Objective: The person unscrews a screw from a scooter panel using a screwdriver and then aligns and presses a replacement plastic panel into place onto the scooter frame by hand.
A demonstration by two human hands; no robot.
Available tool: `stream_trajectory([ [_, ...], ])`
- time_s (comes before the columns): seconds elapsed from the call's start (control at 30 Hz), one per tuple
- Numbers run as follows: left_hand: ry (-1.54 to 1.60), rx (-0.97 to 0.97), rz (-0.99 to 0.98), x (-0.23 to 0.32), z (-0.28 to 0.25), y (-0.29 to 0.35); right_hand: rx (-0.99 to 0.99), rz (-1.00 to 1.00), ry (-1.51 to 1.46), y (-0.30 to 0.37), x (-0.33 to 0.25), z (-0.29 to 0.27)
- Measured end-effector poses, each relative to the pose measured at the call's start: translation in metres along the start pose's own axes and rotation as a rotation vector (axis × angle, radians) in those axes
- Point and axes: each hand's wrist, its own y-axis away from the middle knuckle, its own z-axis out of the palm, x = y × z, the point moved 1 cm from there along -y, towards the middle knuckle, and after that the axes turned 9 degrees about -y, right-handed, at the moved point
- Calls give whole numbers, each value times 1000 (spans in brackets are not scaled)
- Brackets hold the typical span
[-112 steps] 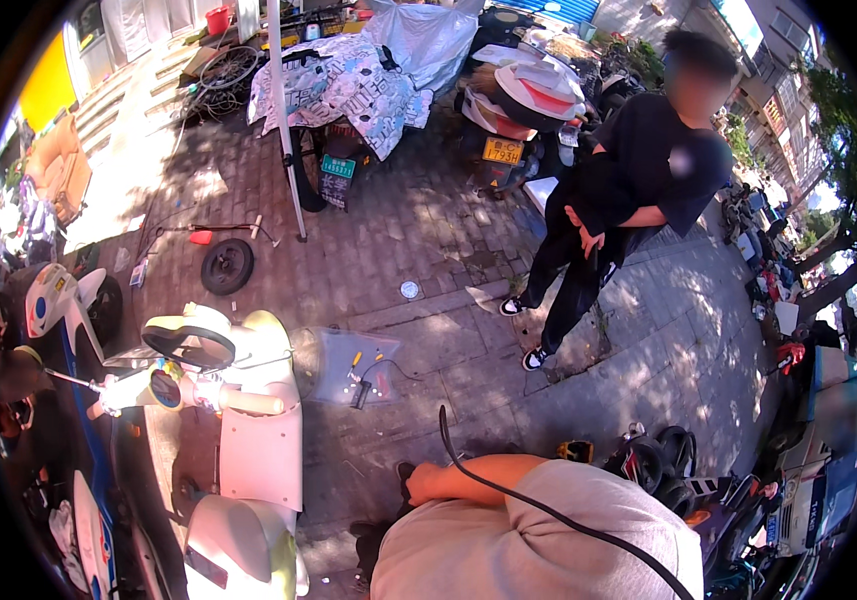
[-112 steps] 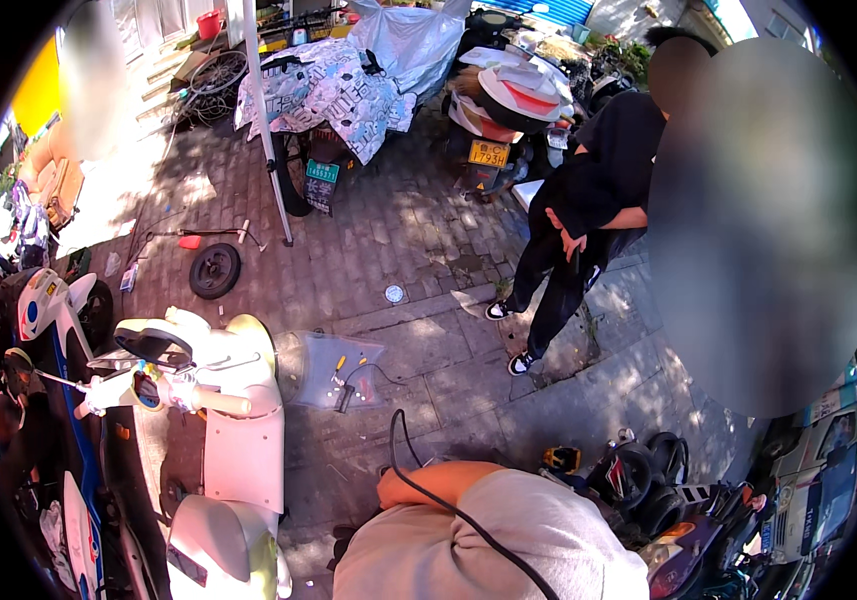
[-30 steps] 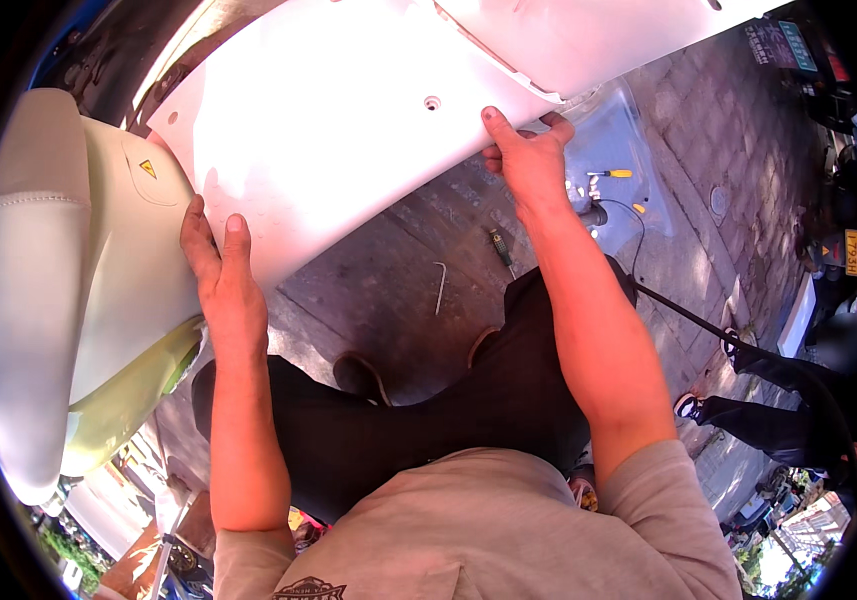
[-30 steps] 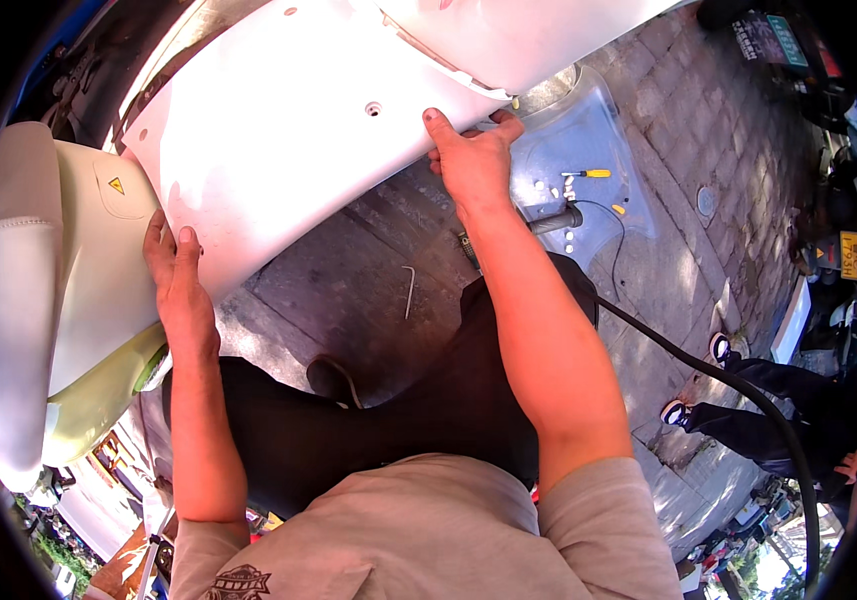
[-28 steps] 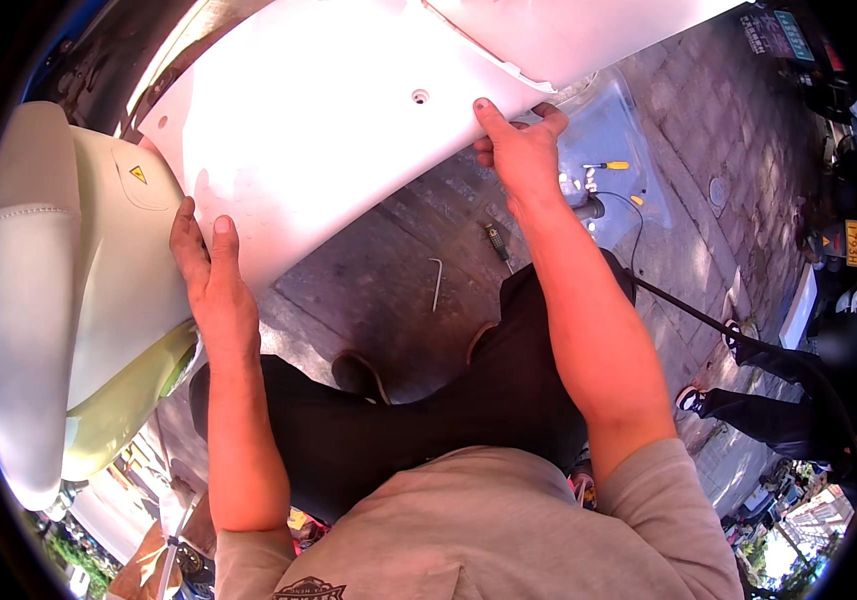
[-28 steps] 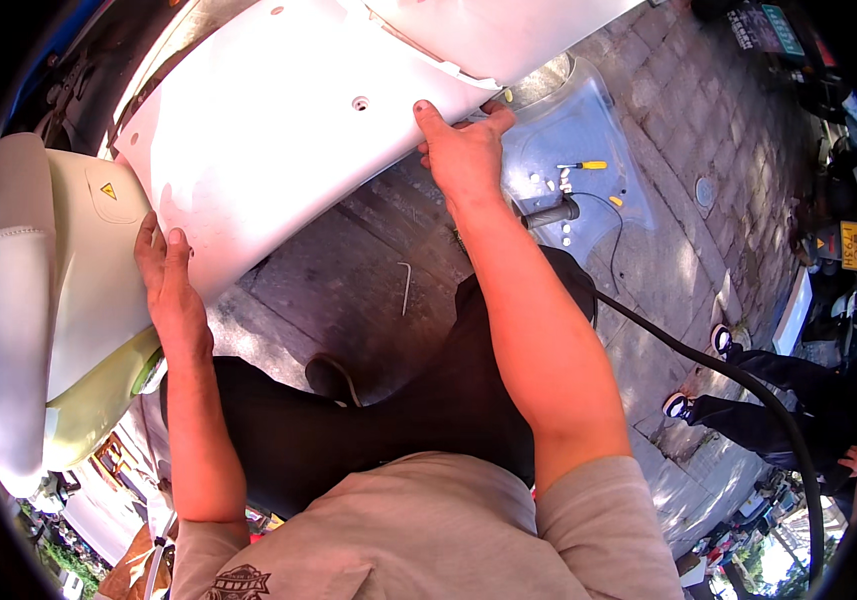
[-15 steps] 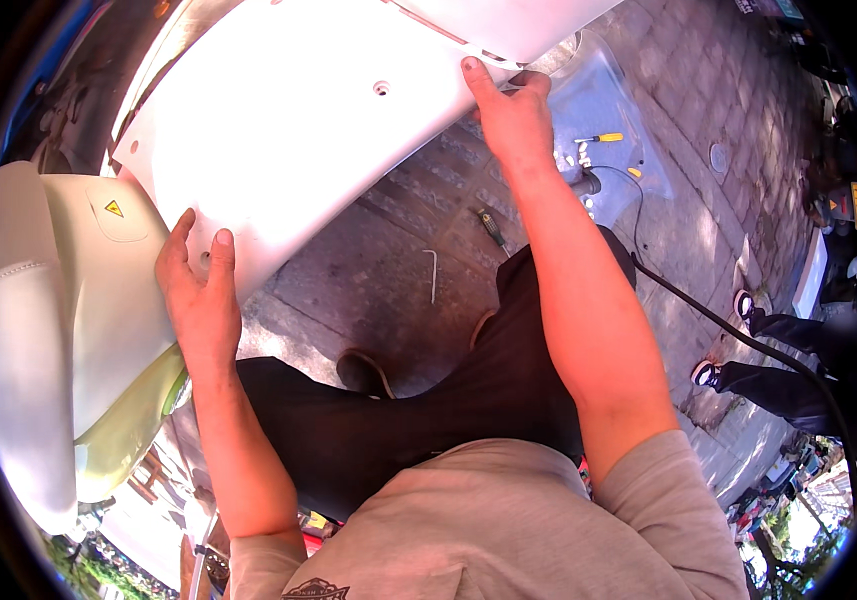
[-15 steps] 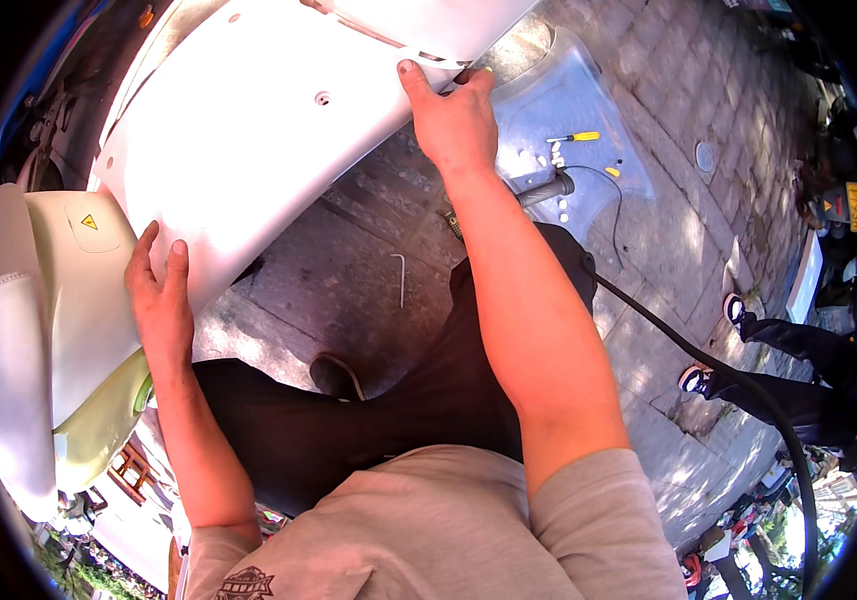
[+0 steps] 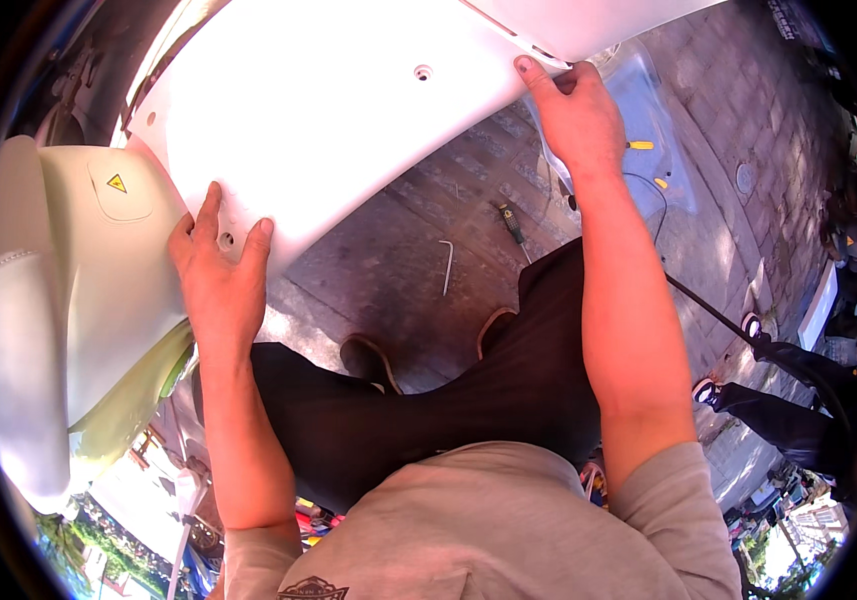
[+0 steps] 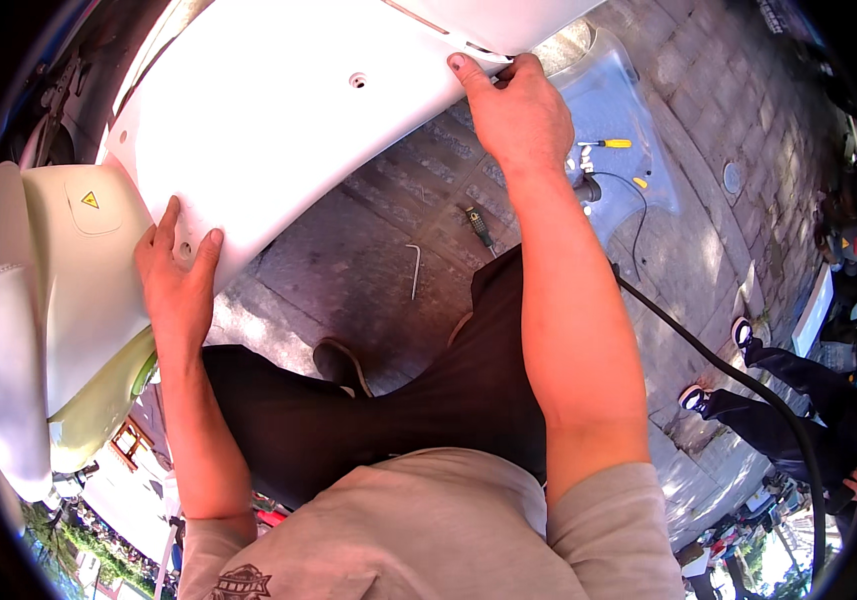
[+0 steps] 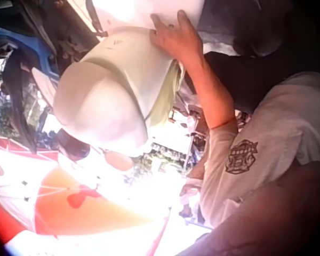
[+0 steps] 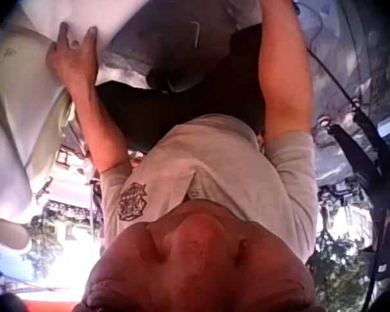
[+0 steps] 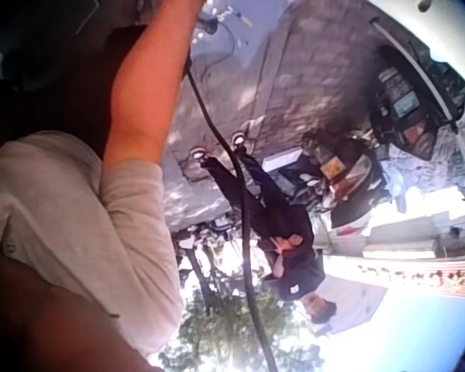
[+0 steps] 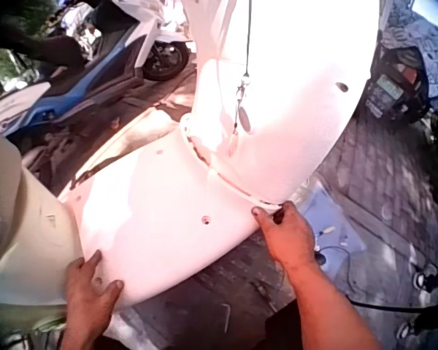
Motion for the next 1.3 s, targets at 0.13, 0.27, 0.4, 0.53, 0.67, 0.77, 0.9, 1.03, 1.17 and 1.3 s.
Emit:
stream_trajectory([
  [0.13,-8,-7,-23,3,2,-10,127,-1,66,6,-7,3],
  [0.27,24,-81,-49,0,-13,-16,408,-317,-42,22,-2,17],
  [0.4,6,-121,-77,3,-21,-22,59,-917,-320,40,-56,43],
  [0.53,38,-138,-76,-9,-22,-22,-69,-1111,-282,21,-165,94],
  [0.67,29,-97,-50,-10,-16,-12,162,-1007,130,-47,-219,137],
  [0.77,111,-35,42,-12,-17,-5,309,-971,522,-87,-203,155],
  [0.9,150,9,69,-19,-13,-9,134,-801,875,-92,-205,167],
  [1.03,182,36,105,-24,-9,-13,72,-782,999,-99,-205,166],
  [1.17,47,69,151,-23,-1,-21,84,-829,1139,-106,-209,151],
  [1.3,-64,3,108,-11,-2,-19,97,-845,1099,-102,-206,149],
])
